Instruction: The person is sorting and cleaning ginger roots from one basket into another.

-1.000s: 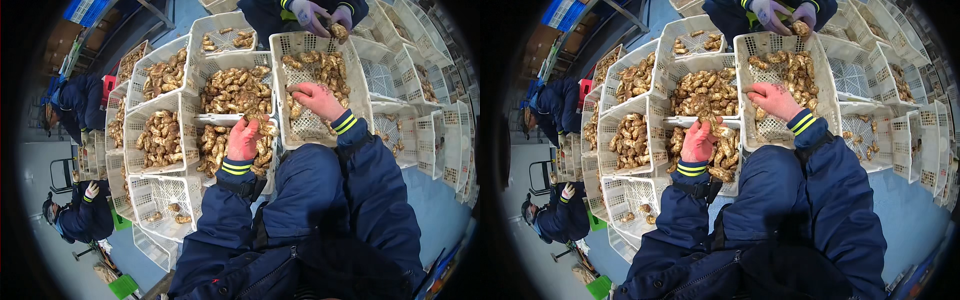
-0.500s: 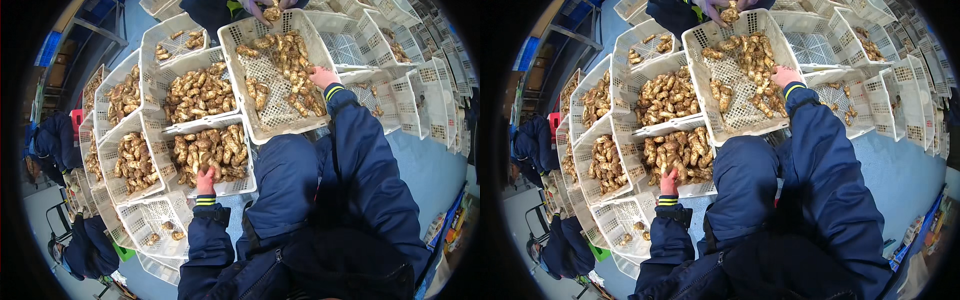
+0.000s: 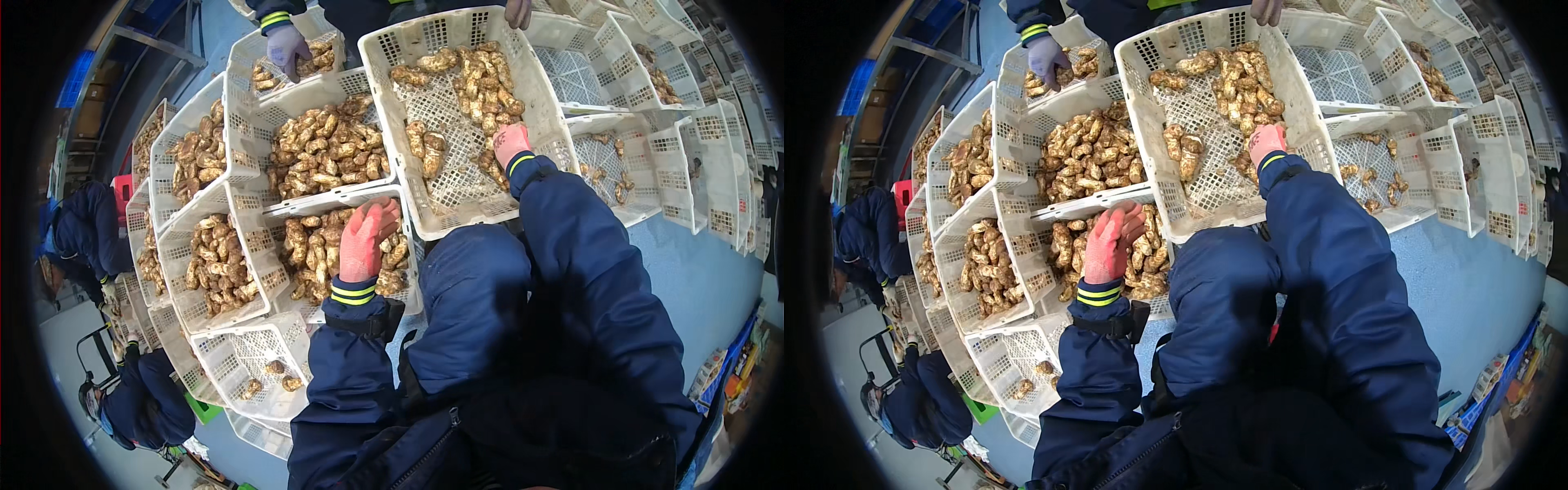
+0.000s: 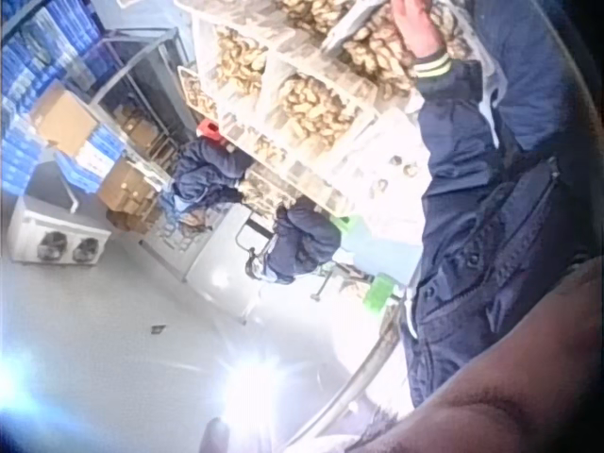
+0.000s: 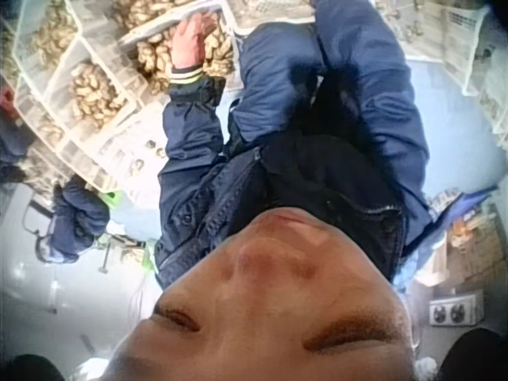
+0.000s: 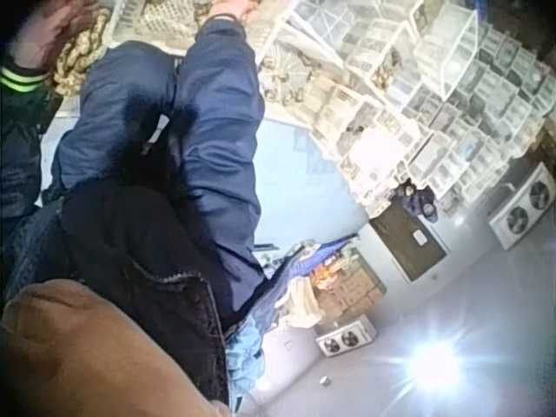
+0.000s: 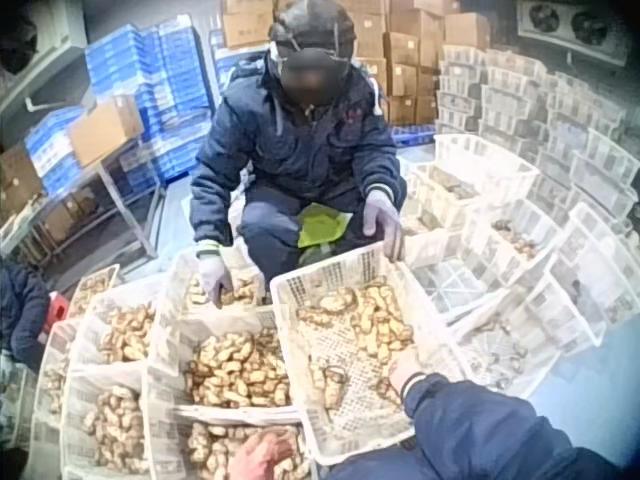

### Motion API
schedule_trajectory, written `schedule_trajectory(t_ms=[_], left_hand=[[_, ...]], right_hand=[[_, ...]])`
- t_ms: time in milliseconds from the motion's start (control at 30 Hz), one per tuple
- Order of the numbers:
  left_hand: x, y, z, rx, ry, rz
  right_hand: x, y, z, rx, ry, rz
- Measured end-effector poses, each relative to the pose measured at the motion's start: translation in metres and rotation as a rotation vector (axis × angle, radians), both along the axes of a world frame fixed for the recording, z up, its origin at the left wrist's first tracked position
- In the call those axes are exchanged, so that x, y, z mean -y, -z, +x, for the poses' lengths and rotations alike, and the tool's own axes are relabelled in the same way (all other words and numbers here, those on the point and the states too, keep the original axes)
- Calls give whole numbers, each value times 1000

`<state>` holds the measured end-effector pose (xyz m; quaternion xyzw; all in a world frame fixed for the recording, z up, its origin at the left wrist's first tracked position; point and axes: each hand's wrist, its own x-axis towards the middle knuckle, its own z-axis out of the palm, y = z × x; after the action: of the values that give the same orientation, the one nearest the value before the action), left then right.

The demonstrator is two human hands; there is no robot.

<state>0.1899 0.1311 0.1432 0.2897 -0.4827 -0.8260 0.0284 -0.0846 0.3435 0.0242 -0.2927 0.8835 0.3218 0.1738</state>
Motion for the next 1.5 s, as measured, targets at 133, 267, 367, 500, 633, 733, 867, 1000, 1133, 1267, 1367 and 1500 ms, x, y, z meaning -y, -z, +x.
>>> schedule_trajectory(t_ms=[133, 267, 367, 500, 633, 733, 867, 1000, 1133, 1267, 1367, 1500], left_hand=[[4, -6, 0, -36, 20, 53], [5, -8, 2, -7, -16, 15], [0, -13, -3, -34, 28, 12], [-13, -27, -16, -56, 84, -148], [-31, -48, -25, -218, 55, -321], [-36, -57, -25, -203, 167, -299], [-37, -57, -17, -91, 95, 23], [-32, -56, -6, -149, 5, 289], [-30, -56, -6, -149, 12, 411], [-35, -53, -10, -189, 92, 374], [-39, -50, -11, -220, 127, 280], [-39, -50, -14, -245, 123, 360]], right_hand=[[5, -10, -1, 61, 56, -63], [-4, -33, -7, 51, 94, -401], [-8, -71, -16, 318, -303, -497], [8, -135, 4, 1376, 892, -1379], [23, -189, 47, 1857, 965, -1370], [38, -202, 73, 1748, 876, -1280], [39, -198, 74, 1557, 877, -1345], [37, -187, 62, 1624, 1008, -1542], [40, -186, 67, 1646, 841, -1548], [49, -195, 83, 1648, 418, -1475], [51, -205, 89, 1225, -155, -1569], [50, -210, 88, 1404, 275, -1535]])
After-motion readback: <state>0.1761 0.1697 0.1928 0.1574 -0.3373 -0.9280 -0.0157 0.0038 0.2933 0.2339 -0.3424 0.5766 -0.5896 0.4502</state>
